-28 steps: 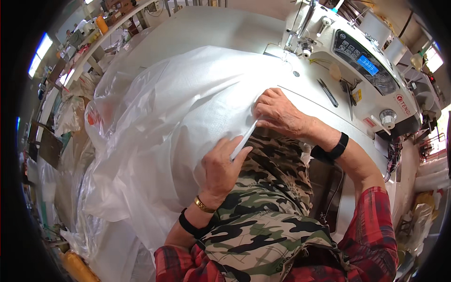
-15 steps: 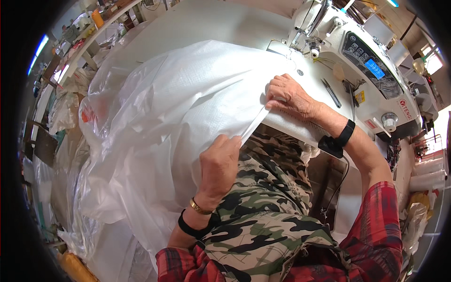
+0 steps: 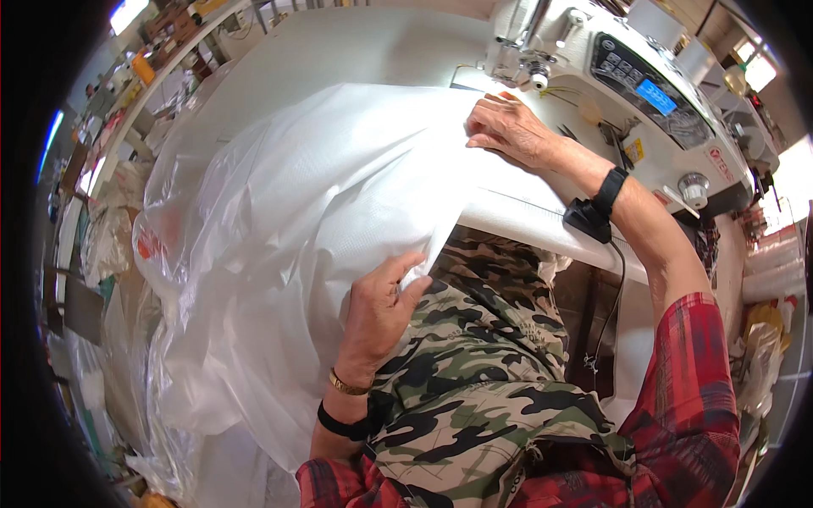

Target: Sewing together large white plastic/woven sheets using an industrial sewing machine.

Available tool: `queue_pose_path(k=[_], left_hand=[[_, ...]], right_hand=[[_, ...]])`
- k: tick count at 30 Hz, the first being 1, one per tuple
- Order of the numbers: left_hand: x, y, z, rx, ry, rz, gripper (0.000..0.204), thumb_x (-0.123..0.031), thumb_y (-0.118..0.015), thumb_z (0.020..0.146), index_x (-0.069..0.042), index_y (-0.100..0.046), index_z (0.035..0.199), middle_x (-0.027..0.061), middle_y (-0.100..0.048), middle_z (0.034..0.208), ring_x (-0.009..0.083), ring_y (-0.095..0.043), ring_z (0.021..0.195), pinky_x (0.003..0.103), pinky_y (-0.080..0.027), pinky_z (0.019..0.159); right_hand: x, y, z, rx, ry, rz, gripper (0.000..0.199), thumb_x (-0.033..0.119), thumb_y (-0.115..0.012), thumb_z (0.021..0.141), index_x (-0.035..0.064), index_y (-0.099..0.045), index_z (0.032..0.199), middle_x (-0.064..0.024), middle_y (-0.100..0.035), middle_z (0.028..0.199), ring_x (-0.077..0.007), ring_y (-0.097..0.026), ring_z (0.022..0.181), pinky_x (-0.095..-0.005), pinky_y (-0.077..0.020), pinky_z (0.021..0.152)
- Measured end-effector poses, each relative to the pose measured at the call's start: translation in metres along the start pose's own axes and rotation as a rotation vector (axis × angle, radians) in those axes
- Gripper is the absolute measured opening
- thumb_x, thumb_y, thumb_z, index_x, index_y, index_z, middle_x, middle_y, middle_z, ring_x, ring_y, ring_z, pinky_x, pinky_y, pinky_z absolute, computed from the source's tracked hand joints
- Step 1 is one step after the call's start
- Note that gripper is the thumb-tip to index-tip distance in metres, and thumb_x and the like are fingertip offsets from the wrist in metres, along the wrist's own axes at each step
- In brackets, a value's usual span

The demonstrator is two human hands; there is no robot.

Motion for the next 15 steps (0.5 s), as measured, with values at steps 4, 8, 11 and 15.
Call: queue_pose_path(k=[4, 8, 11, 15], left_hand=[[0.003, -0.019, 0.005, 0.09, 0.016, -0.04, 0.025, -0.005, -0.066, 0.083, -0.001, -0.067, 0.108, 0.0164, -0.07, 0.095, 0.0293, -0.068, 0.077, 0.033, -0.052, 0.07], [-0.012, -0.03, 0.014, 0.037, -0.203, 0.063, 0.016, -0.002, -0.061, 0.076, -0.001, -0.067, 0.091, 0.016, -0.067, 0.085, 0.0332, -0.066, 0.072, 0.036, -0.052, 0.065], [-0.024, -0.033, 0.019, 0.02, -0.345, 0.178, 0.009, -0.001, -0.059, 0.075, -0.002, -0.063, 0.082, 0.0147, -0.063, 0.076, 0.0338, -0.062, 0.065, 0.039, -0.05, 0.059], [-0.037, -0.035, 0.025, 0.002, -0.491, 0.298, 0.005, 0.0, -0.057, 0.074, -0.004, -0.055, 0.071, 0.0129, -0.055, 0.066, 0.0329, -0.057, 0.055, 0.041, -0.046, 0.053]], right_hand=[[0.008, 0.007, -0.002, -0.148, -0.022, -0.121, 0.026, 0.03, -0.067, 0.089, 0.007, -0.055, 0.094, -0.0087, -0.059, 0.09, -0.0276, -0.058, 0.087, -0.0411, -0.048, 0.081], [0.015, 0.001, -0.019, -0.156, -0.349, -0.157, 0.034, 0.031, -0.07, 0.087, 0.0018, -0.057, 0.099, -0.0159, -0.059, 0.099, -0.0332, -0.06, 0.09, -0.0426, -0.0519, 0.079], [0.027, -0.003, -0.034, -0.2, -0.451, -0.057, 0.042, 0.034, -0.069, 0.087, -0.0012, -0.059, 0.108, -0.0179, -0.061, 0.105, -0.0339, -0.059, 0.099, -0.0437, -0.048, 0.088], [0.027, -0.002, -0.039, -0.227, -0.456, -0.055, 0.046, 0.038, -0.067, 0.088, 0.0002, -0.061, 0.112, -0.0179, -0.062, 0.11, -0.0335, -0.057, 0.106, -0.0444, -0.0421, 0.095]])
Point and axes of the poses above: each hand's wrist, its own z-axis towards the middle knuckle, its own y-axis out of the back of the hand, x = y × z, the point moved 7 cm from there along z, towards the middle knuckle
